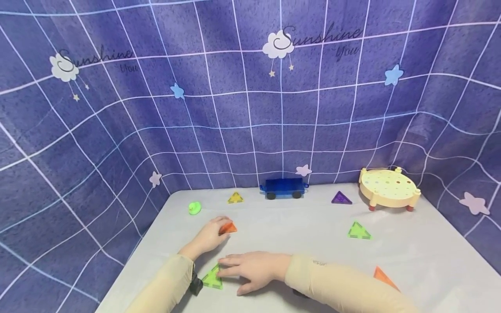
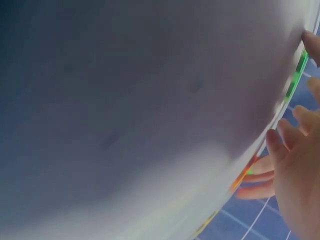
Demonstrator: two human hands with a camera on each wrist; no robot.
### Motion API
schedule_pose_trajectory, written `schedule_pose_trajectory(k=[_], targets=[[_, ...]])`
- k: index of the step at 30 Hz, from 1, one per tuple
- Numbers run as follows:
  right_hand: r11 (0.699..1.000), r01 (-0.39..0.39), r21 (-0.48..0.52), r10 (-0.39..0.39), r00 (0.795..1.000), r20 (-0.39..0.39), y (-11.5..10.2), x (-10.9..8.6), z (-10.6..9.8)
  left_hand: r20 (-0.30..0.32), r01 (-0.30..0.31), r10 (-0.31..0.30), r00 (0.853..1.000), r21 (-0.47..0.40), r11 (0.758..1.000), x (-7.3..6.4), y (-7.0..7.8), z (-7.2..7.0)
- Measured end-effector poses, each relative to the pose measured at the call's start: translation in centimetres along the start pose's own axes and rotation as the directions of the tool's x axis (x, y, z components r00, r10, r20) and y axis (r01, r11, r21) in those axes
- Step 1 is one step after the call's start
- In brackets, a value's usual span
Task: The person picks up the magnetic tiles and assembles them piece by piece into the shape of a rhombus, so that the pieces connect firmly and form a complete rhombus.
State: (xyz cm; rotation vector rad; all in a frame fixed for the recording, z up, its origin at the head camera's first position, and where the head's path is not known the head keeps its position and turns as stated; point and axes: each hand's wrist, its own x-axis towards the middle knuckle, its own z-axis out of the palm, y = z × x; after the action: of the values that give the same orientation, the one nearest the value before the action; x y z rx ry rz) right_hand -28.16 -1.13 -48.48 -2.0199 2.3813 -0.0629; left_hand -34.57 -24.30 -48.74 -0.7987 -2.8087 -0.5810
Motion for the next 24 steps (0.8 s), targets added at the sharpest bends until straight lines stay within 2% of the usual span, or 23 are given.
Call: schedule_pose_trajectory(k=[5,11,17,21,24], targets=[[0.999,0.032,-0.003,-0.032,0.999,0.024,-0.4,0.6,0.2,0.034,0.001,-0.001,0.999,0.006,1.000,0.1,-0.1,0.5],[1.000,0.008,0.013,-0.008,0.999,0.043,-0.4,0.0,-0.2,0.048,-0.023,0.023,0.999,0.007,1.000,0.3,0.1,0.4],[0.999,-0.026,0.030,0.025,0.999,0.037,-0.1,-2.0,-0.8,0.080,-0.052,0.050,0.995,0.012,0.999,0.6,0.5,0.3],[0.996,-0.078,0.035,0.077,0.997,0.026,0.5,-3.7,-0.8,0.094,-0.066,0.064,0.993,0.019,0.998,0.8,0.9,0.3],[0.992,-0.122,0.044,0.121,0.992,0.024,0.9,-5.0,-0.7,0.127,-0.084,0.079,0.989,0.034,0.996,0.8,1.4,0.4]])
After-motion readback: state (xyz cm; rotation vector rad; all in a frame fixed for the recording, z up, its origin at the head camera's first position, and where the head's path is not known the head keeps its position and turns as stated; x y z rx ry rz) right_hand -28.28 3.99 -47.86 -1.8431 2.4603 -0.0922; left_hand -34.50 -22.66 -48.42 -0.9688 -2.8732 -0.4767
